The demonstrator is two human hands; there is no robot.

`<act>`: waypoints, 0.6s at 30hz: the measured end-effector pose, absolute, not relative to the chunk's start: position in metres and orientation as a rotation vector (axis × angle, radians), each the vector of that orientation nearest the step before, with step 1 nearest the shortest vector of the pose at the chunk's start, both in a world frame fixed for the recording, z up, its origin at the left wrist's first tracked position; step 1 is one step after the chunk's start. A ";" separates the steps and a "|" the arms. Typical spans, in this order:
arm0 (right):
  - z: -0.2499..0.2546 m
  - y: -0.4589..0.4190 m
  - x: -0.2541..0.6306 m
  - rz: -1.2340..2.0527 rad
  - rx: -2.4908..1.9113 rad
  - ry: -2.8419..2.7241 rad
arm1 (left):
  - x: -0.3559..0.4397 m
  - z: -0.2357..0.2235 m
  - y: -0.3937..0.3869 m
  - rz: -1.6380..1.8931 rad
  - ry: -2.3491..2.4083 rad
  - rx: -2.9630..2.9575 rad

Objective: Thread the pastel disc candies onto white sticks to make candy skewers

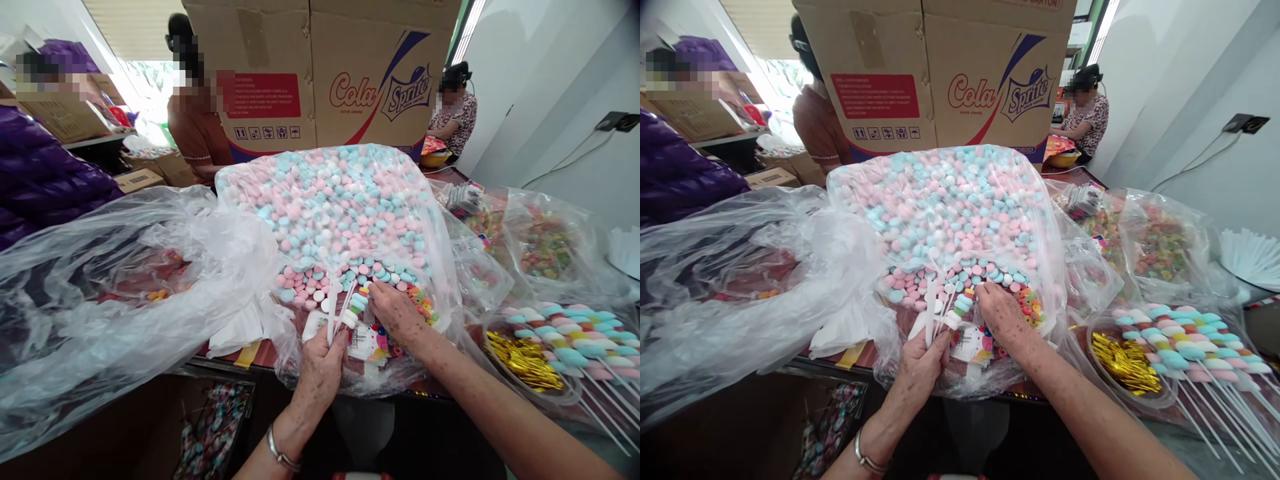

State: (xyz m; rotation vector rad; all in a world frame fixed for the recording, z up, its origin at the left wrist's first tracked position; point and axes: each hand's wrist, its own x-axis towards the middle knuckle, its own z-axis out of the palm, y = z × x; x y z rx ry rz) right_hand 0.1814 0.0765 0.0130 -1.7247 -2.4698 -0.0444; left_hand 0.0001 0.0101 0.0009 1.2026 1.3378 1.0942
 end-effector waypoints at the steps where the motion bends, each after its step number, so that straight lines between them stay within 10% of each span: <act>1: 0.013 0.075 0.181 -0.060 -1.730 -2.471 | 0.000 0.001 0.010 1.091 1.341 1.201; 10: 0.012 0.069 0.171 -0.075 -1.665 -2.447 | -0.001 -0.002 0.012 1.078 1.311 1.214; 18: 0.024 0.086 0.195 1.178 -1.268 -1.099 | -0.002 -0.006 0.012 1.030 1.330 1.326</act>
